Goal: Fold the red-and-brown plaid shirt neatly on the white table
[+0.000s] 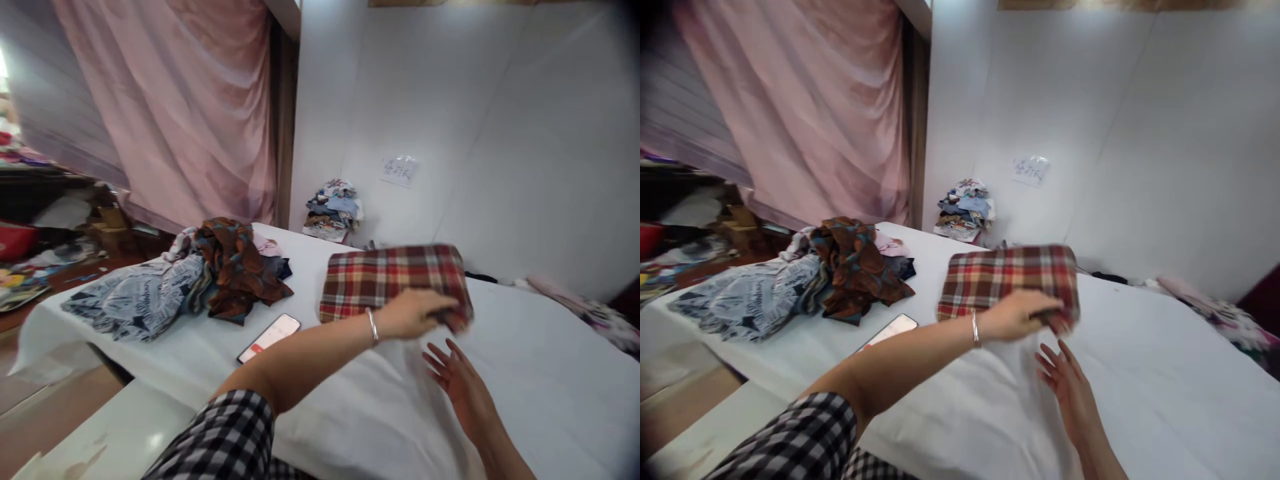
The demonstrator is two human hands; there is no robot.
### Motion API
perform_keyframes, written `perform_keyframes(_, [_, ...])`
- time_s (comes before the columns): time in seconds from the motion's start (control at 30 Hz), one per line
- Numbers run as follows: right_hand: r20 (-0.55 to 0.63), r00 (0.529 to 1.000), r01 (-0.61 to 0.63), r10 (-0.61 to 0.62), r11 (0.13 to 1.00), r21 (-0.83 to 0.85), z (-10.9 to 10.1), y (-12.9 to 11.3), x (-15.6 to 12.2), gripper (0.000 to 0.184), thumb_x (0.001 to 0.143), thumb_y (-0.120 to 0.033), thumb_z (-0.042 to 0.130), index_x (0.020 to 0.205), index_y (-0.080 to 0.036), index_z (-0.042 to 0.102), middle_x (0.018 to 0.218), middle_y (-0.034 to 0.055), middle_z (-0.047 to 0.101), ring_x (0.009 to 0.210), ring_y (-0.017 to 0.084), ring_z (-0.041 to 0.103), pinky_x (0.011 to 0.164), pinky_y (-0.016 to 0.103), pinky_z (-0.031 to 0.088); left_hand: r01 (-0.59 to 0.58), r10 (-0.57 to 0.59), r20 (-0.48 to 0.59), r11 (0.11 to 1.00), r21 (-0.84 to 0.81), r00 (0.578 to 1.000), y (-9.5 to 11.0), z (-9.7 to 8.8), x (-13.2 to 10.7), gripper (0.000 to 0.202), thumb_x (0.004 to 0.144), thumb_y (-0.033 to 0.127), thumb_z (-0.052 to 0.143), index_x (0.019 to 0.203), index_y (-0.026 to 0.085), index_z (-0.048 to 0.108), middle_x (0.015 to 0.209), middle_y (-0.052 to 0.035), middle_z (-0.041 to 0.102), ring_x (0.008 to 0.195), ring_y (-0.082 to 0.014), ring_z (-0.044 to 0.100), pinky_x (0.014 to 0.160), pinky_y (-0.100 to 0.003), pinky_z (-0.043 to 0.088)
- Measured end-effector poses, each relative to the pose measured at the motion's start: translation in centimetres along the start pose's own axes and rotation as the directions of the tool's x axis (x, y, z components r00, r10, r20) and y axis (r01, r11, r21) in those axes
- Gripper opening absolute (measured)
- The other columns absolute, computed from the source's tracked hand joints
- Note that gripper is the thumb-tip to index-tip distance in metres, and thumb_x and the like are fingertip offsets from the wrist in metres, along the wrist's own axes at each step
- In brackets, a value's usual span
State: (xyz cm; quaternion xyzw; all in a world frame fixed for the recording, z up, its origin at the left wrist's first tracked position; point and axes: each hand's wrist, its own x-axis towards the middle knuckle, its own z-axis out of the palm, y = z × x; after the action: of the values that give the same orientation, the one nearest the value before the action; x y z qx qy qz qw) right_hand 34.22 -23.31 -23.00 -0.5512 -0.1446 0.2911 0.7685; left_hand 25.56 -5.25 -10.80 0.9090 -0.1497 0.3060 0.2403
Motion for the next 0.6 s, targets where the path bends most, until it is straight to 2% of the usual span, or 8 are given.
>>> perform_keyframes(0.03, [-0.026,1.0,0.007,-0.006,0.998,0.059,-0.8,0.3,0.5,0.048,0.068,-0.041,0.075,0.113,-0.029,0.063,0.108,0.0046,0.073,0.099,0.027,0.069,0.081,0.041,0.057,-0.062,0.072,0.093,0.993,-0.103,0.993,1.5,2.3,-1.2,0.036,0.088,0.024,0.059,0.123,0.021,0.061,0.123,-0.0066,0.067,0.114,-0.0161,0.059,0.1,-0.028,0.045])
perform_keyframes(0.1, [-0.078,0.995,-0.052,0.063,0.989,0.136,-2.8,0.8,1.1,0.031,0.07,-0.037,0.071,0.098,-0.024,0.067,0.097,0.0051,0.075,0.094,0.026,0.07,0.083,0.041,0.057,-0.093,0.128,0.151,0.972,-0.217,0.98,3.4,5.2,-4.0,0.034,0.088,0.031,0.059,0.119,0.019,0.064,0.128,-0.0083,0.064,0.119,-0.0175,0.058,0.103,-0.029,0.044])
perform_keyframes(0.17, [-0.095,0.977,-0.17,0.189,0.97,0.175,-4.7,1.1,0.6,0.023,0.074,-0.034,0.068,0.093,-0.021,0.068,0.095,0.0068,0.075,0.093,0.026,0.071,0.084,0.041,0.056,0.059,-0.025,0.148,0.972,-0.227,0.989,3.4,6.2,-6.6,0.033,0.087,0.034,0.06,0.117,0.021,0.065,0.129,-0.0064,0.064,0.119,-0.0181,0.058,0.104,-0.031,0.044])
perform_keyframes(0.2, [-0.097,0.968,-0.211,0.232,0.96,0.186,-5.5,1.2,0.0,0.022,0.075,-0.032,0.067,0.093,-0.021,0.068,0.096,0.0074,0.075,0.093,0.026,0.071,0.084,0.042,0.056,0.205,-0.184,0.125,0.961,-0.186,0.975,2.9,6.2,-7.6,0.032,0.086,0.034,0.06,0.116,0.024,0.065,0.129,-0.004,0.064,0.119,-0.0183,0.058,0.105,-0.032,0.044])
perform_keyframes(0.27, [-0.095,0.967,-0.215,0.235,0.96,0.181,-6.4,1.1,-1.6,0.024,0.075,-0.031,0.069,0.097,-0.02,0.067,0.101,0.0082,0.074,0.096,0.028,0.071,0.084,0.042,0.056,0.503,-0.502,0.03,0.86,-0.081,0.864,0.9,5.6,-9.1,0.03,0.085,0.034,0.059,0.114,0.028,0.065,0.133,-0.0025,0.06,0.124,-0.0219,0.054,0.108,-0.038,0.041])
perform_keyframes(0.33, [-0.087,0.975,-0.19,0.203,0.972,0.137,-6.5,0.7,-3.5,0.029,0.075,-0.035,0.073,0.098,-0.018,0.067,0.106,0.01,0.073,0.099,0.029,0.07,0.083,0.04,0.057,0.67,-0.67,-0.062,0.742,-0.024,0.74,-1.5,4.9,-9.8,0.033,0.084,0.033,0.058,0.116,0.026,0.062,0.139,-0.0089,0.054,0.131,-0.0298,0.046,0.111,-0.046,0.035])
perform_keyframes(0.47, [-0.077,0.989,-0.126,0.128,0.991,0.033,-5.8,-0.4,-6.0,0.038,0.071,-0.046,0.078,0.09,-0.016,0.067,0.117,0.0132,0.069,0.104,0.031,0.067,0.076,0.037,0.058,0.83,-0.822,-0.132,0.557,0.013,0.554,-4.7,4.4,-10.0,0.039,0.079,0.037,0.062,0.114,0.019,0.061,0.127,-0.0198,0.058,0.125,-0.0421,0.048,0.102,-0.055,0.037])
perform_keyframes(0.6, [-0.159,0.978,-0.132,0.136,0.991,0.037,-6.1,-1.1,-6.4,0.049,0.071,-0.057,0.074,0.101,-0.018,0.066,0.112,0.0116,0.071,0.1,0.031,0.069,0.065,0.036,0.059,0.891,-0.893,-0.082,0.449,-0.067,0.443,-5.6,5.4,-8.7,0.027,0.071,0.031,0.069,0.094,0.017,0.065,0.102,-0.0178,0.068,0.111,-0.04,0.059,0.092,-0.052,0.043])
